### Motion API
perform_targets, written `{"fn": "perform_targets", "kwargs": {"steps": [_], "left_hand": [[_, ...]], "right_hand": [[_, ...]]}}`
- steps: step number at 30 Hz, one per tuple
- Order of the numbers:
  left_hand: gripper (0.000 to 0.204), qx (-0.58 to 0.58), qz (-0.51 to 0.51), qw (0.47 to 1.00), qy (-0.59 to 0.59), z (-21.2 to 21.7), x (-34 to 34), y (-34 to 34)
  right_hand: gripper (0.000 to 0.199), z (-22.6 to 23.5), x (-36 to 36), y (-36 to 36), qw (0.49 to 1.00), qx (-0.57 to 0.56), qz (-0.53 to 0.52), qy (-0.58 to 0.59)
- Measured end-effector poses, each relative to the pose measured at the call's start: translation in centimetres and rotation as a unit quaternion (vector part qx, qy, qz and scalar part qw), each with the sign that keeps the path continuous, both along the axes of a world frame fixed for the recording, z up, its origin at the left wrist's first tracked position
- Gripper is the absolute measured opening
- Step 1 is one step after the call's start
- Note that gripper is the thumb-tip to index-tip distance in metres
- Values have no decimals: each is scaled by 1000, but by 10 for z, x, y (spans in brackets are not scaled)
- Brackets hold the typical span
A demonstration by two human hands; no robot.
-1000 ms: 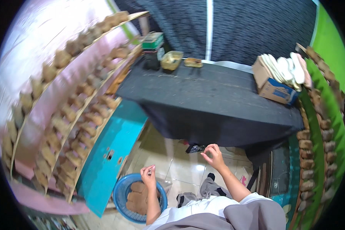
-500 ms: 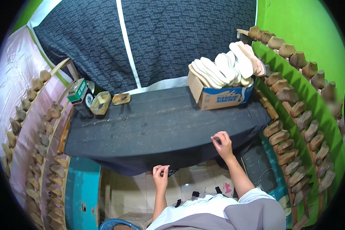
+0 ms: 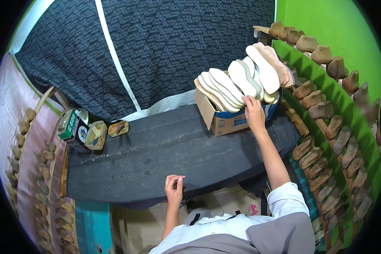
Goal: Applying glue to the underside of a shoe sole using a brush.
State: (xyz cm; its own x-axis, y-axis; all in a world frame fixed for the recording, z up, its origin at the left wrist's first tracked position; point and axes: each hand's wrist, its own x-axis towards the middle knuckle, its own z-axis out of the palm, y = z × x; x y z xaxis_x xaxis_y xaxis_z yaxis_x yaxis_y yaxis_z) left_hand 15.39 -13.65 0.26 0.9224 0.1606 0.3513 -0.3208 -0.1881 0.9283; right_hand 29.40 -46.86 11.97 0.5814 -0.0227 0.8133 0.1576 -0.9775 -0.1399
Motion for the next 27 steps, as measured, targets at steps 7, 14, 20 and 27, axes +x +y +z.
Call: {"fn": "perform_targets", "kwargs": {"steps": [7,14,20,27], "left_hand": [[11,17,-54,998,-16,15,64,32],[11,14,-88,996,-3,18,107,74],[11,15,-115,993,16,13,127,98],[11,-6,-114,993,19,-3,137,119]], "right_hand": [[31,-1,6,-5,1000,16,-12,24],[33,19,4,11,992,120,27,16],[34,17,8,12,990,135,-29,-31],[27,17,16,29,953,250,-124,-116]]}}
